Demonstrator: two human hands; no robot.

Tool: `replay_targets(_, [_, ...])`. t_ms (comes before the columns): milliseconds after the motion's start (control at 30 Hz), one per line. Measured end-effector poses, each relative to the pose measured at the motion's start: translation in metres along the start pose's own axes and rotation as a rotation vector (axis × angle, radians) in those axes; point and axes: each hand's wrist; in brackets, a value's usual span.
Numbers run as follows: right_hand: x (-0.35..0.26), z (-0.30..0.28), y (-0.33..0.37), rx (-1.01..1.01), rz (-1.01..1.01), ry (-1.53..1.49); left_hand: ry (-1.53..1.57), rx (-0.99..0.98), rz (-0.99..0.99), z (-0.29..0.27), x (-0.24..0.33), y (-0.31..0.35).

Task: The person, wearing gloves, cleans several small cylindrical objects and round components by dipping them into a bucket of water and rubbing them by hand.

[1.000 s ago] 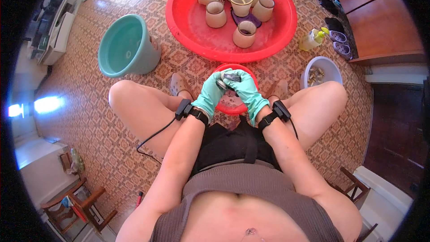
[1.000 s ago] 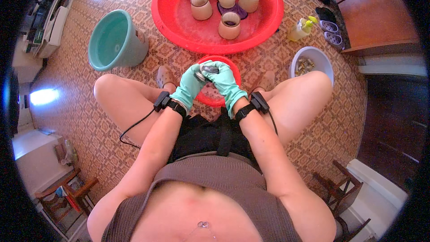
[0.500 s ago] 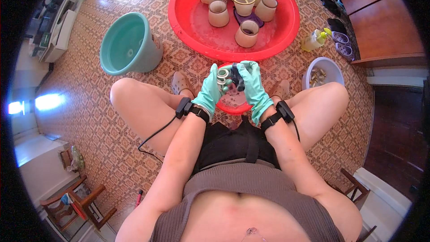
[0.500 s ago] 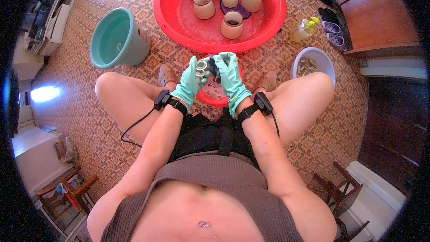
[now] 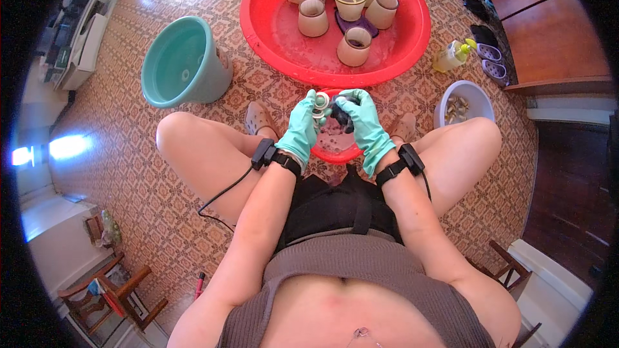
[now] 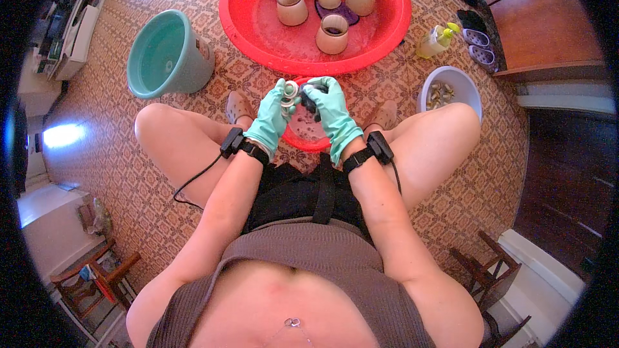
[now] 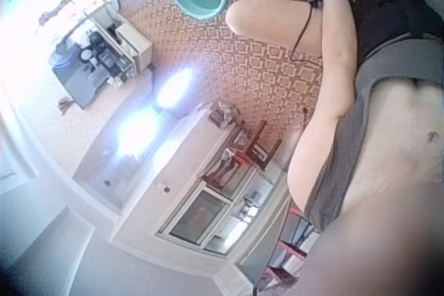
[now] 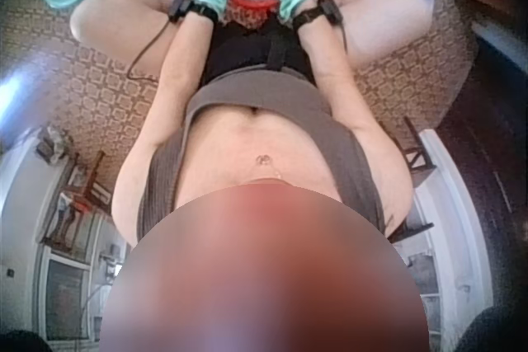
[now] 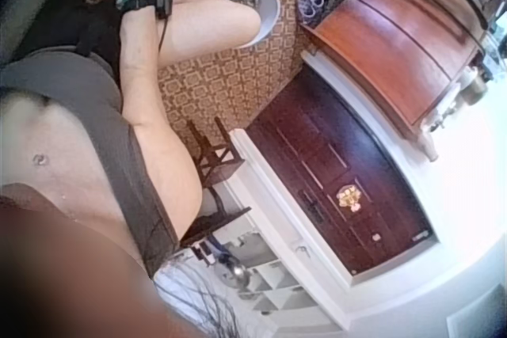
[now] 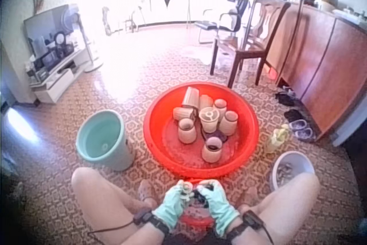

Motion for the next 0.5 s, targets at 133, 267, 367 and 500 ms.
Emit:
replay_targets(133, [0.002,0.005,0.002,-0.050,-0.066,0.032,-0.028,-0.036,0.048,0.000,0.001,0.001])
replay_targets(267, [0.017,0.002,-0.006,-0.056,-0.257,0.364,-0.114,-0.021,0.060,0.006,-0.006,0.000])
replay_targets(367, [0.020,0.001,-0.008,-0.059,-0.197,0.400,-0.136,-0.005,0.139,0.005,-0.013,-0.003])
replay_targets(500, [0.015,-0.007,-0.007,-0.185,-0.101,0.140,-0.214,-0.023,0.161,0.010,-0.009,0.002])
Point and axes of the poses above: each hand's wrist, its own y-axis away from the middle knuckle, its own z-axis out of the palm, x = y × z, and after that the axes turned 2 degrees about y, right-handed
